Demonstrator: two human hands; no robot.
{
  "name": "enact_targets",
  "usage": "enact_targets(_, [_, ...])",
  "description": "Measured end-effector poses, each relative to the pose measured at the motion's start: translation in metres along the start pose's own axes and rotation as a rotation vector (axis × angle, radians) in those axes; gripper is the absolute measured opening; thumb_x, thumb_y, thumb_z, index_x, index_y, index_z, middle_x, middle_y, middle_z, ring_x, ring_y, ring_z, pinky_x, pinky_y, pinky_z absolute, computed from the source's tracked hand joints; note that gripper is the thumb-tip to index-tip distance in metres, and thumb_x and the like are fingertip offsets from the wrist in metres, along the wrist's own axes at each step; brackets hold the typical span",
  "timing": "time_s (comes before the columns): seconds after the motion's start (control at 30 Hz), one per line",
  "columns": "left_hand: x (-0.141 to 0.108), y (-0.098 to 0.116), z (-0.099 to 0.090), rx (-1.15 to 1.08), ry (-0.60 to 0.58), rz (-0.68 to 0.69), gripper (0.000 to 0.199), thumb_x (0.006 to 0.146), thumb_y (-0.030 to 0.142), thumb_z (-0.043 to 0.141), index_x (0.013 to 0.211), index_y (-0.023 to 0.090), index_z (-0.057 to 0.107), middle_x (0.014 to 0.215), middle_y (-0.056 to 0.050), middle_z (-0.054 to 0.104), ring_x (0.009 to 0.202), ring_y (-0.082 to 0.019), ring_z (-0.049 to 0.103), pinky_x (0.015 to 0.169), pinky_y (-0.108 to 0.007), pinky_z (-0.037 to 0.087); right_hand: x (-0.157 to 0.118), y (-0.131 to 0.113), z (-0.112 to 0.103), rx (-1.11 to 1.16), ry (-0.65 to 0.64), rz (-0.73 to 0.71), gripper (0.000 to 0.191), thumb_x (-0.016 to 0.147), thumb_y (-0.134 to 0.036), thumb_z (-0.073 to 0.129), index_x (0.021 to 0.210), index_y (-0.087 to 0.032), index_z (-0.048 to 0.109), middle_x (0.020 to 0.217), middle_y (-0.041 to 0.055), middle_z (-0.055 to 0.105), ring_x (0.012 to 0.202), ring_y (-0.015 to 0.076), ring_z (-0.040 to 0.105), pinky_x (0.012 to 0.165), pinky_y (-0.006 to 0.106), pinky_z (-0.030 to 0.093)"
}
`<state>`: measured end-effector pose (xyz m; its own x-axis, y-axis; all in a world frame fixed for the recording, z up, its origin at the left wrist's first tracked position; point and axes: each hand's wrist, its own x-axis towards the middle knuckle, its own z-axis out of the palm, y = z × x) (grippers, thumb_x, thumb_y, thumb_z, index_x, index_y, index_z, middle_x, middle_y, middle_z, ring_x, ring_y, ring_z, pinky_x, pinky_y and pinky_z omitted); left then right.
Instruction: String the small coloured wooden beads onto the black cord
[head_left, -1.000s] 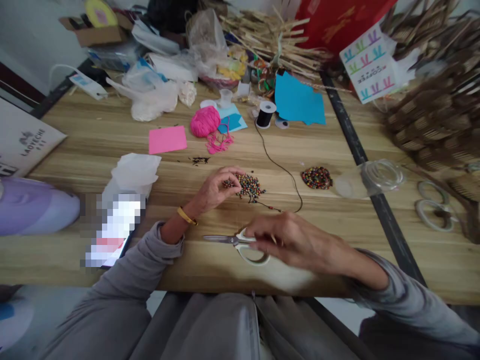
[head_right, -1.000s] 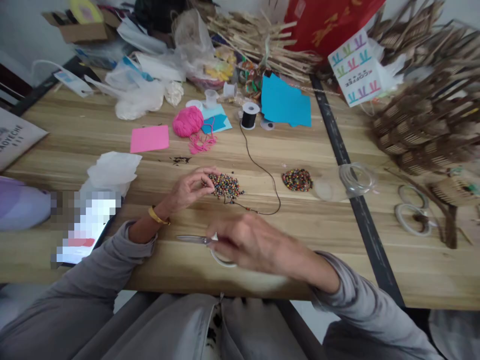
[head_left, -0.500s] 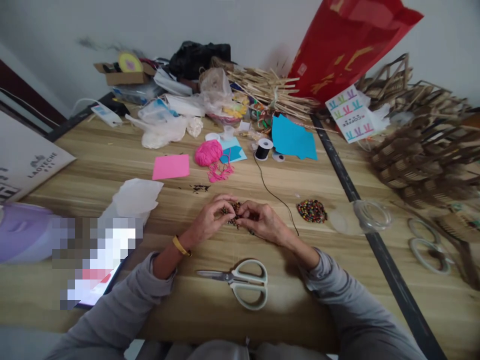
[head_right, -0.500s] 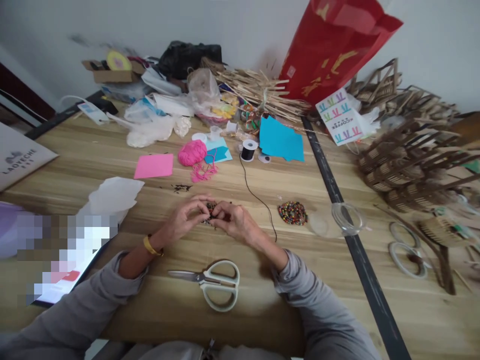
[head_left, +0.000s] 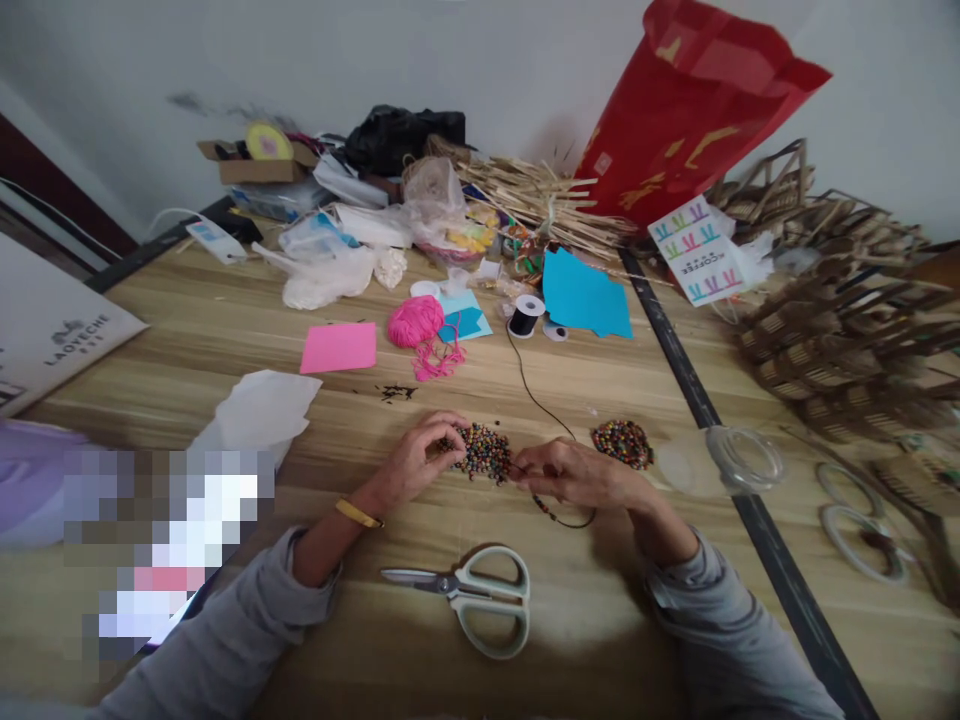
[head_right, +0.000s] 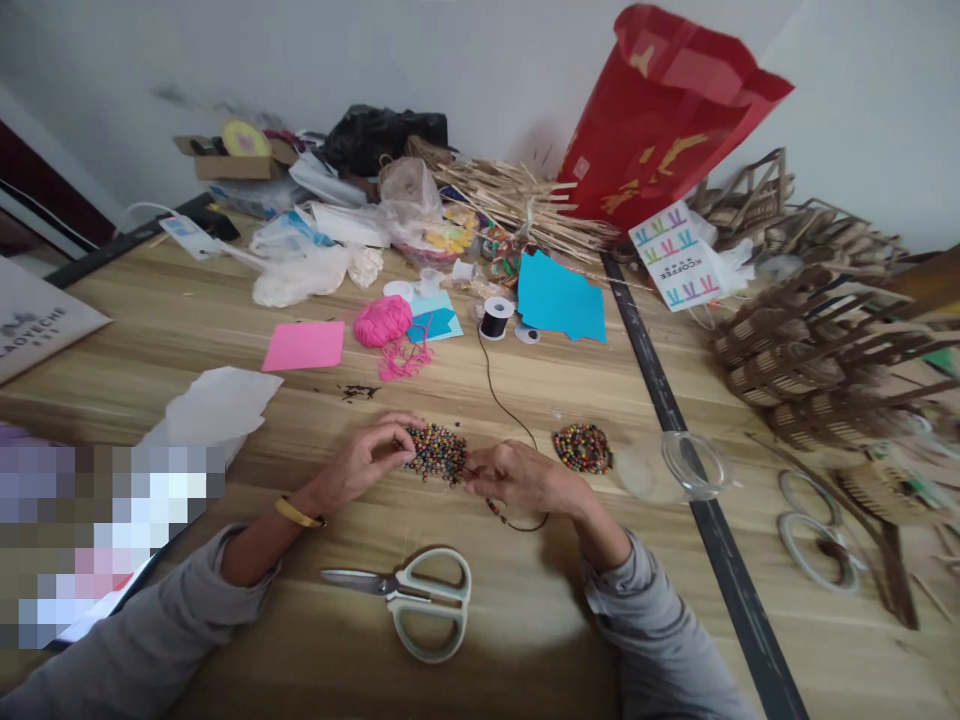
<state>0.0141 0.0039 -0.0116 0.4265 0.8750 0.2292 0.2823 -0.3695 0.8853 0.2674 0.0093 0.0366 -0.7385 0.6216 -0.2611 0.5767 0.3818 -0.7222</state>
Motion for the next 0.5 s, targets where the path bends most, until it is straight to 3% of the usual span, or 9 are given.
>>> enact_targets(0.1, [0.0, 0.0, 0.0, 0.011, -0.004, 0.012, 0.005, 0.08, 0.013, 0.059, 0.075, 0.015, 0.06, 0.111, -0.011, 0.06, 0.113, -0.022, 0.05, 0.1, -0.038, 0.036, 0.007, -0.007, 0.002, -0.048, 0.227, -0.024, 0.024, 0.083, -0.032, 0.062, 0.103, -0.019, 0.06, 0.093, 0.0033, 0.065, 0.061, 0.0102, 0.055, 0.056, 0.022, 0.04])
enact_targets(0.23, [-0.001, 0.001, 0.0, 0.017, -0.008, 0.003, 0.005, 0.08, 0.013, 0.058, 0.077, 0.015, 0.061, 0.113, -0.011, 0.058, 0.116, -0.022, 0.048, 0.101, -0.037, 0.035, 0.029, -0.021, 0.019, -0.03, 0.405, -0.091, 0.028, 0.077, -0.031, 0.069, 0.1, -0.018, 0.059, 0.086, 0.002, 0.064, 0.063, 0.0114, 0.056, 0.057, 0.022, 0.04])
enact_targets(0.43, [-0.003, -0.001, 0.0, 0.007, 0.018, 0.006, 0.005, 0.08, 0.015, 0.058, 0.076, 0.015, 0.061, 0.11, -0.011, 0.058, 0.114, -0.022, 0.049, 0.099, -0.036, 0.037, 0.051, -0.023, 0.041, 0.031, 0.464, -0.192, 0.001, 0.084, -0.018, 0.059, 0.085, -0.017, 0.058, 0.074, -0.0006, 0.062, 0.063, 0.0111, 0.056, 0.061, 0.021, 0.041])
enact_targets(0.5, [-0.003, -0.003, 0.001, 0.002, 0.021, 0.004, 0.005, 0.08, 0.015, 0.058, 0.077, 0.015, 0.061, 0.11, -0.011, 0.058, 0.114, -0.022, 0.05, 0.099, -0.036, 0.036, 0.051, -0.019, 0.045, 0.038, 0.488, -0.201, 0.003, 0.085, -0.018, 0.058, 0.082, -0.017, 0.059, 0.073, -0.0001, 0.062, 0.062, 0.0111, 0.055, 0.059, 0.02, 0.041])
